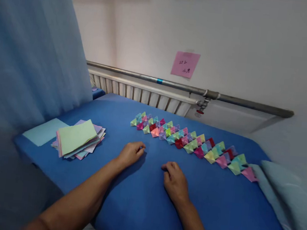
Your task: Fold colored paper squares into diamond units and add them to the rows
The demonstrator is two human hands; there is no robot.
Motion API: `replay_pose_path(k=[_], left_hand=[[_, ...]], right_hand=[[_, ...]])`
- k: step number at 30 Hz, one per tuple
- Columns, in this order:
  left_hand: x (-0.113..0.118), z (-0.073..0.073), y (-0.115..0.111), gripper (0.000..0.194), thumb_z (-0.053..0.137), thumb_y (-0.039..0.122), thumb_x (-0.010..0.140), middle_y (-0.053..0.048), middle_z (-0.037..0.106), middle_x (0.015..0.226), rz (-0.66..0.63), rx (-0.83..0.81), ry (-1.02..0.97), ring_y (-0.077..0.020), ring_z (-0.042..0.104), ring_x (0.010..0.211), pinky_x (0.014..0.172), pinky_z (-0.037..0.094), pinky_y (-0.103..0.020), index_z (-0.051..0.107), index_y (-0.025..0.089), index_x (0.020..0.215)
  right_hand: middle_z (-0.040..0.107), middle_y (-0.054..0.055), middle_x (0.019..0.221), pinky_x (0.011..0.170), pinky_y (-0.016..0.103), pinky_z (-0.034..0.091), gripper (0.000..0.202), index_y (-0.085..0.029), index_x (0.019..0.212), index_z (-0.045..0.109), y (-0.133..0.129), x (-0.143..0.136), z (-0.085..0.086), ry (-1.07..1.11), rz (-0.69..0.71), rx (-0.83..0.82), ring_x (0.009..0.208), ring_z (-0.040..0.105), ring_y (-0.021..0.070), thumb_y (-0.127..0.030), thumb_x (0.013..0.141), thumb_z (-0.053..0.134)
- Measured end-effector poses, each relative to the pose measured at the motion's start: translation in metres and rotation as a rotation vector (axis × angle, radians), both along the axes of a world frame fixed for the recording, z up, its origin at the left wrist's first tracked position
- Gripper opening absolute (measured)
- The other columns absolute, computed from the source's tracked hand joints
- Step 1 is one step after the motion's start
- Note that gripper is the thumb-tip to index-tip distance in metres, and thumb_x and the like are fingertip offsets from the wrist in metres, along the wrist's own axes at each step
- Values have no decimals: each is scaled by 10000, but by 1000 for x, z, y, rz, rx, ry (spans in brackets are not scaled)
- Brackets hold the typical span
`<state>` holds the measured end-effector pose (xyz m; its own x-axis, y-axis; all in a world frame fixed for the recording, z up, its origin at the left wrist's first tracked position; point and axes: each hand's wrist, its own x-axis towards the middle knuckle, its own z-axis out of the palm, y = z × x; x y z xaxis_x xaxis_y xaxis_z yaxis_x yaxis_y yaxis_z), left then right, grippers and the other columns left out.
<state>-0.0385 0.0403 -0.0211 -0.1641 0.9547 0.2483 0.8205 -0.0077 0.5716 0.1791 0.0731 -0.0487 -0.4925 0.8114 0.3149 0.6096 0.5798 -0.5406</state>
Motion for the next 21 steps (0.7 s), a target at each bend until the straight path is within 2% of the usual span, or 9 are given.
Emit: replay_pose_path(k=[3,6,8,9,11,15,21], left_hand=[[-17,6,-34,258,466,190,901,-107,689,1025,106,130,6,-202,640,952,859,472,-307,653,183,1080],[-48,9,-71,295,416,266,942,-133,637,1123,253,283,26,-242,573,1085,990,409,-402,592,193,1167],[-73,9,-91,265,457,317,931,-127,644,1107,434,481,91,-262,559,1105,1019,387,-441,599,203,1124],[-86,8,-99,273,472,338,925,-133,641,1127,511,504,125,-272,552,1120,1023,381,-452,595,195,1122],[-112,4,-110,322,510,379,900,-153,625,1191,625,422,178,-299,526,1175,1034,366,-468,592,174,1135],[-147,-6,-121,384,559,427,854,-162,601,1285,635,180,210,-317,501,1238,1050,355,-469,606,164,1130],[-164,-11,-126,387,534,450,858,-130,628,1269,566,42,193,-299,532,1216,1033,381,-429,609,185,1130]], right_hand=[[639,42,875,784,330,512,255,-236,814,644,-2,0,1,-17,-19,2,839,639,196,-179,745,405],[653,46,875,766,340,522,256,-240,808,655,-2,-1,0,-38,-43,-1,834,649,204,-199,733,414],[656,47,874,757,342,525,254,-242,801,655,-1,-2,0,-44,-51,0,830,653,206,-205,731,413],[657,47,872,758,341,525,255,-242,800,653,-1,-2,0,-44,-51,2,830,654,205,-206,732,410],[656,47,863,762,340,524,257,-241,802,651,-2,-3,0,-49,-46,7,831,653,204,-206,735,406],[655,53,865,758,344,518,261,-231,807,655,-3,-4,1,-77,-45,14,841,647,212,-211,751,400],[645,52,864,786,336,502,265,-223,816,654,-5,-4,0,-87,-51,29,859,635,204,-171,763,400]])
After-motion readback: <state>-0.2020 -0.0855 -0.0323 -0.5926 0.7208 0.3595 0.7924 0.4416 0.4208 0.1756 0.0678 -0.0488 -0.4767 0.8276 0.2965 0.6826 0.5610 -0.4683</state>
